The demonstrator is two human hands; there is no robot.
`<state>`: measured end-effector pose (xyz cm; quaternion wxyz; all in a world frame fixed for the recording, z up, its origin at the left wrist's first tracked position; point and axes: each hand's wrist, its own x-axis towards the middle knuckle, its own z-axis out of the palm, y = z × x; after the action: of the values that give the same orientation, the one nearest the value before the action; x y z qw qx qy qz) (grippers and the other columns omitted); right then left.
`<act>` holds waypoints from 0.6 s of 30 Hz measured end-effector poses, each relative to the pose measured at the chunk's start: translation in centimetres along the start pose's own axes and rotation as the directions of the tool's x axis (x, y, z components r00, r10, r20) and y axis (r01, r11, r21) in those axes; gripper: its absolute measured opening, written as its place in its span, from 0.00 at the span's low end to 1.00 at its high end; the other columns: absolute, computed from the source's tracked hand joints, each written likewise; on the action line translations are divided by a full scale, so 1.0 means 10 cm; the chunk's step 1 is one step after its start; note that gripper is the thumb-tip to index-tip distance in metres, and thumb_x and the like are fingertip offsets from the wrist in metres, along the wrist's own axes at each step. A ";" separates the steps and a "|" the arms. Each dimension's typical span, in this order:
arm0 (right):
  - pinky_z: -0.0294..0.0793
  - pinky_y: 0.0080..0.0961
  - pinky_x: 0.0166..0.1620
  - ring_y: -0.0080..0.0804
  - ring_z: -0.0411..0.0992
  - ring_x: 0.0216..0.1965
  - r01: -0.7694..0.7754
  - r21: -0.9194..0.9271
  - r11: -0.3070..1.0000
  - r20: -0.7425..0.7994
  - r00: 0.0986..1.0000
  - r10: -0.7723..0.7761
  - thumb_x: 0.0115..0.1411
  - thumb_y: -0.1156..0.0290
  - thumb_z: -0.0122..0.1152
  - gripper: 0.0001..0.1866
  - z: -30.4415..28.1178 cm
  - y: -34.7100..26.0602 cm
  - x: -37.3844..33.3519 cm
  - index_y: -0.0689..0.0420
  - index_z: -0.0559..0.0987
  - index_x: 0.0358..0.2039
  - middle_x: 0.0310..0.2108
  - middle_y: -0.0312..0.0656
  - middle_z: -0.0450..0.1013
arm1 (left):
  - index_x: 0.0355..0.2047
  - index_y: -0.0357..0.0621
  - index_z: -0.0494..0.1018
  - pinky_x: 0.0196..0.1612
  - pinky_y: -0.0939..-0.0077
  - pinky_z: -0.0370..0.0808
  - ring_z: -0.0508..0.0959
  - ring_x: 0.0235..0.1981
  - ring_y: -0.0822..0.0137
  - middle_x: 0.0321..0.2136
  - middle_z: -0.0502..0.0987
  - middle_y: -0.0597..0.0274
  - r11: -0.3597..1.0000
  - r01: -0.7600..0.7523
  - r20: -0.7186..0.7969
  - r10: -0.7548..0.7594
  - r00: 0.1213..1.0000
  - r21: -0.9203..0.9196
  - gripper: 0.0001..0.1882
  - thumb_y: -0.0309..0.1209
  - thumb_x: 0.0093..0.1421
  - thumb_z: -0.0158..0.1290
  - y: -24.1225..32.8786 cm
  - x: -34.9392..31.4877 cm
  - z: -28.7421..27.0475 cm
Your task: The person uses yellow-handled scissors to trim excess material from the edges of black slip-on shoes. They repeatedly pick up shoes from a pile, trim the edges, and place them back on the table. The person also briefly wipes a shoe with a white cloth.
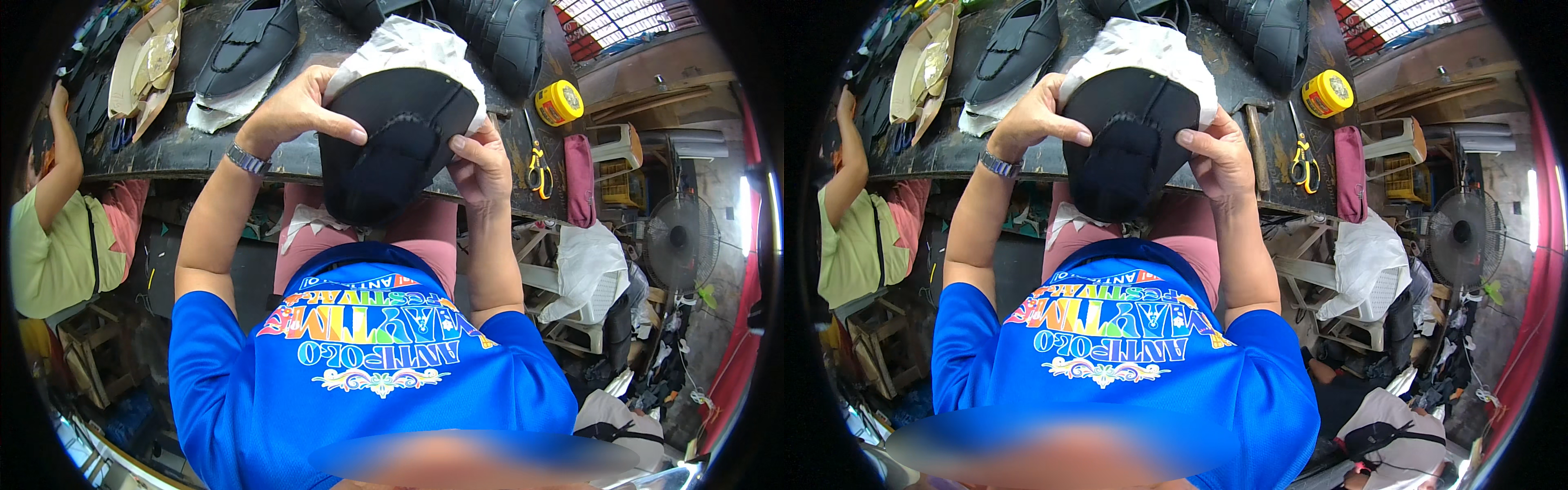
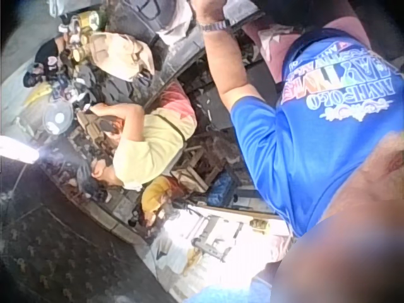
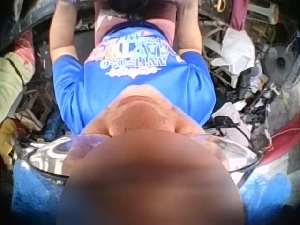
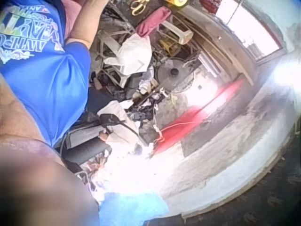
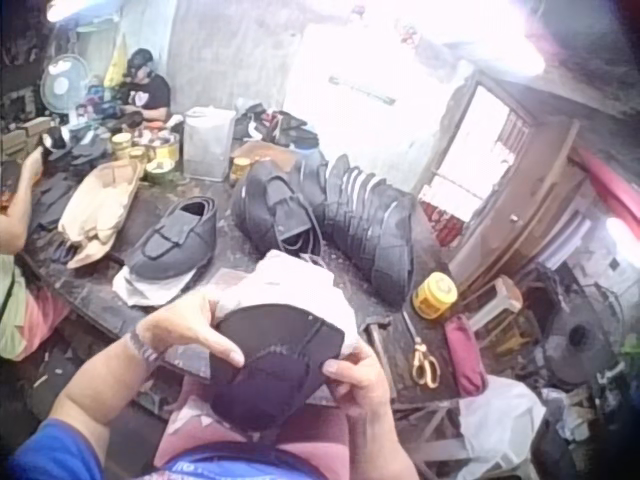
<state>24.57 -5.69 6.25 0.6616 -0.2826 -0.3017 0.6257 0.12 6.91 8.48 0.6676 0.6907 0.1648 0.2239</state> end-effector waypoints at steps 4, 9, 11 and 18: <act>0.69 0.31 0.57 0.33 0.73 0.51 0.155 -0.236 0.959 0.098 0.986 -0.135 0.43 0.87 0.67 0.32 0.24 -0.11 -0.18 0.65 0.74 0.53 0.49 0.44 0.76 | 0.46 0.39 0.77 0.51 0.76 0.70 0.77 0.42 0.71 0.40 0.81 0.64 0.943 -0.278 0.051 0.274 0.960 0.180 0.28 0.25 0.43 0.70 0.25 -0.14 0.22; 0.72 0.24 0.52 0.28 0.74 0.48 0.272 -0.570 0.776 0.113 0.961 -0.253 0.47 0.86 0.67 0.28 0.21 -0.20 -0.21 0.65 0.76 0.52 0.44 0.43 0.77 | 0.47 0.37 0.77 0.53 0.75 0.71 0.78 0.45 0.69 0.43 0.80 0.62 0.836 -0.379 -0.067 0.438 0.896 0.396 0.24 0.23 0.47 0.67 0.12 -0.10 0.17; 0.72 0.16 0.40 0.19 0.72 0.36 0.159 -0.593 0.789 -0.027 0.976 -0.217 0.49 0.83 0.67 0.28 0.05 -0.01 0.07 0.62 0.75 0.53 0.37 0.36 0.76 | 0.51 0.35 0.75 0.52 0.77 0.72 0.77 0.45 0.72 0.43 0.80 0.62 0.998 -0.044 -0.191 0.051 0.980 0.044 0.26 0.29 0.51 0.65 -0.17 0.11 0.04; 0.70 0.26 0.39 0.28 0.70 0.33 -0.022 -0.999 -0.042 -0.005 0.928 -0.374 0.51 0.71 0.70 0.31 -0.37 0.62 0.39 0.55 0.73 0.57 0.30 0.41 0.70 | 0.38 0.32 0.80 0.32 0.75 0.78 0.80 0.27 0.71 0.30 0.82 0.57 0.942 0.307 -0.406 -0.231 0.884 0.133 0.20 0.36 0.51 0.67 -1.09 0.43 -0.15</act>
<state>23.42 -1.42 -0.67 0.3710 -0.7094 -0.5933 0.0848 3.75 11.02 -1.94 0.5766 0.6648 0.4081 0.2429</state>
